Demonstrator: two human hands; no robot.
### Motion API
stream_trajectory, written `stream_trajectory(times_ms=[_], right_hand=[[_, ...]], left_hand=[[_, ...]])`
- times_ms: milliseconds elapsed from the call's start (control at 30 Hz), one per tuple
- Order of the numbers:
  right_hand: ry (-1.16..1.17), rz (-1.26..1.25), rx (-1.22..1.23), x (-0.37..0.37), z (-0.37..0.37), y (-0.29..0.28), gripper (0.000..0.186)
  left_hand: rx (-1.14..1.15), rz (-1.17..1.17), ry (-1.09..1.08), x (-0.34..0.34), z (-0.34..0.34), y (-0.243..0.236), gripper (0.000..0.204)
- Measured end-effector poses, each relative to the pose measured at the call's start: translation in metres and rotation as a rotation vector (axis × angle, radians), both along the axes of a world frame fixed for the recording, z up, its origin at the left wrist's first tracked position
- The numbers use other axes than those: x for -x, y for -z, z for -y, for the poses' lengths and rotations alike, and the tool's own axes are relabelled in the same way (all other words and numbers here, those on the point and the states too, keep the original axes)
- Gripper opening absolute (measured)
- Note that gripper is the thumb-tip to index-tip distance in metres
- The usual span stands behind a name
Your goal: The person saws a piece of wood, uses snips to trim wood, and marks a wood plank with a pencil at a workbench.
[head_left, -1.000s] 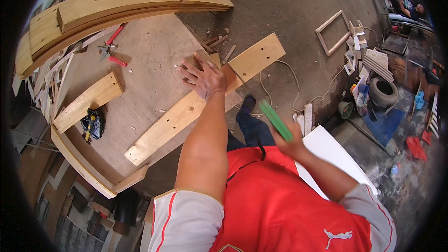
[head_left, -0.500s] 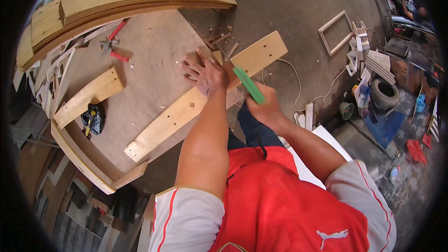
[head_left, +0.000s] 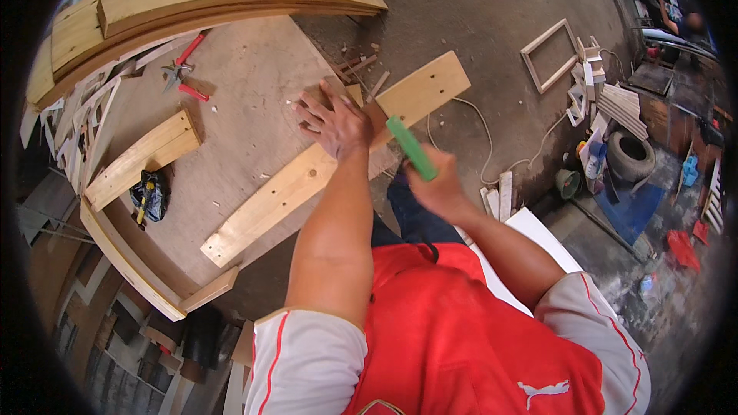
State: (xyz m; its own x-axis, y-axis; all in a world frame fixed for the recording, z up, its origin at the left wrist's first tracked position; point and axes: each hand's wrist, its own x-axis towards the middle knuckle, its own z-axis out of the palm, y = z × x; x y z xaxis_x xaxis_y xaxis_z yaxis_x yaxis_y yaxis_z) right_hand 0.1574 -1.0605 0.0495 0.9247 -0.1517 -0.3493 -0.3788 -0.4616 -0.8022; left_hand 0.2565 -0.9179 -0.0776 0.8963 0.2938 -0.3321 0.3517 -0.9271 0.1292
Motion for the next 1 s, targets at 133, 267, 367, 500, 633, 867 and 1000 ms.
stream_trajectory(times_ms=[133, 267, 367, 500, 633, 867, 1000], right_hand=[[-0.048, -0.082, -0.020, 0.053, 0.012, -0.067, 0.011], [-0.066, -0.016, -0.010, 0.065, 0.024, -0.068, 0.013], [-0.080, -0.021, 0.044, 0.002, 0.002, -0.010, 0.010], [-0.036, -0.014, -0.037, 0.007, 0.015, -0.025, 0.009], [-0.069, -0.036, -0.040, 0.086, 0.024, -0.080, 0.010], [-0.020, -0.037, -0.024, -0.012, 0.003, 0.000, 0.010], [-0.129, 0.038, -0.015, 0.060, 0.016, -0.062, 0.018]], left_hand=[[-0.007, 0.023, -0.043, 0.000, -0.019, 0.005, 0.060], [-0.034, 0.058, -0.035, 0.000, -0.019, 0.005, 0.060], [0.015, 0.016, -0.009, -0.001, 0.002, 0.002, 0.060], [0.024, 0.014, -0.015, -0.001, -0.008, 0.008, 0.060], [-0.032, 0.002, -0.043, 0.004, -0.023, -0.001, 0.060], [0.045, 0.021, -0.017, -0.007, -0.002, 0.002, 0.062], [0.003, 0.021, -0.035, 0.002, -0.022, 0.005, 0.062]])
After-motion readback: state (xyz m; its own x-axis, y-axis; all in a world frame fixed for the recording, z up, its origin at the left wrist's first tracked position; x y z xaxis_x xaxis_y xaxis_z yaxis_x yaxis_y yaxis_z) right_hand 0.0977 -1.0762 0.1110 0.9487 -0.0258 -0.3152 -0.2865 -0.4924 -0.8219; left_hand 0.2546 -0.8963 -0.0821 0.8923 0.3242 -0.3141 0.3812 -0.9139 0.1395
